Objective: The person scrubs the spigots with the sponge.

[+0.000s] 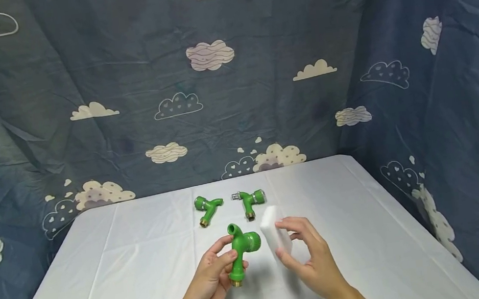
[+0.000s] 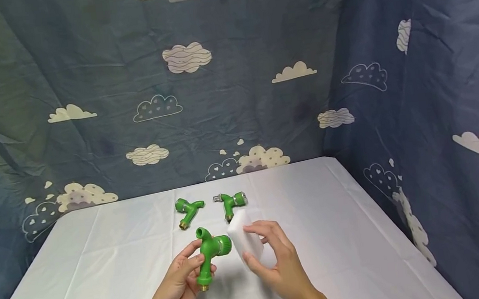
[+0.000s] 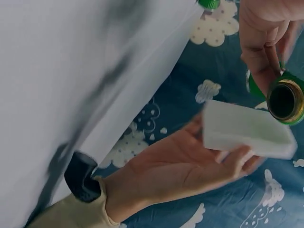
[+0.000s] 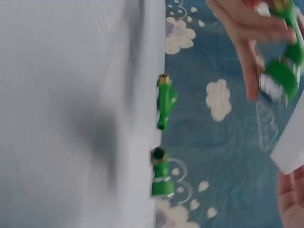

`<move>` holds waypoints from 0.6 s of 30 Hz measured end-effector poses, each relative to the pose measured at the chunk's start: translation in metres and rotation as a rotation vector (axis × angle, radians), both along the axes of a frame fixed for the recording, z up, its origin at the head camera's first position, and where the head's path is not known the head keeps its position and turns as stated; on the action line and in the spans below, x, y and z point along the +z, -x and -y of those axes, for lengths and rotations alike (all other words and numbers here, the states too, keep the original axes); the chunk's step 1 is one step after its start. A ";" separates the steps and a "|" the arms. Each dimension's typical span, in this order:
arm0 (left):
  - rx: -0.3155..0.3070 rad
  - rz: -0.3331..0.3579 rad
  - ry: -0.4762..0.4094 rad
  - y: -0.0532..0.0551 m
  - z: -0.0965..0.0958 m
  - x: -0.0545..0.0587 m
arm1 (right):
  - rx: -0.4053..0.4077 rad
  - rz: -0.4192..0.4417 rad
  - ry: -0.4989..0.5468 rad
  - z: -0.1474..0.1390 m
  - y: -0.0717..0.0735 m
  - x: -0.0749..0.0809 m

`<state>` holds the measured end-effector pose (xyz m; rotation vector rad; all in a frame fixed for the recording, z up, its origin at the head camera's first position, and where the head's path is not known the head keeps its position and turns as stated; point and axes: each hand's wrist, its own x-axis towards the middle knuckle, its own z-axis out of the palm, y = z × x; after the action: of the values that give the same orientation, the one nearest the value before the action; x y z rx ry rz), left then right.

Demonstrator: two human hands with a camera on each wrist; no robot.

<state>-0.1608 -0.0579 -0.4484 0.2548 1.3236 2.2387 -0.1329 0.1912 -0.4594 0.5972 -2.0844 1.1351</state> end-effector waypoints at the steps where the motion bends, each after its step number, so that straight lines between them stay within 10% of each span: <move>1: -0.011 0.003 -0.008 -0.001 -0.001 0.000 | 0.022 -0.042 -0.023 0.002 -0.001 0.001; 6: -0.065 -0.019 -0.032 -0.005 -0.005 0.003 | 0.010 -0.171 -0.162 0.007 -0.004 0.000; 12: -0.085 -0.085 0.004 -0.003 0.005 0.005 | -0.122 0.008 -0.082 -0.002 0.000 -0.001; 18: -0.009 -0.312 0.220 0.004 0.011 0.005 | 0.136 -0.008 0.127 -0.008 -0.003 0.007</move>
<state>-0.1650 -0.0685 -0.4436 0.5448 1.7110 2.0823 -0.1295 0.1993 -0.4519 0.6884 -1.9716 1.3288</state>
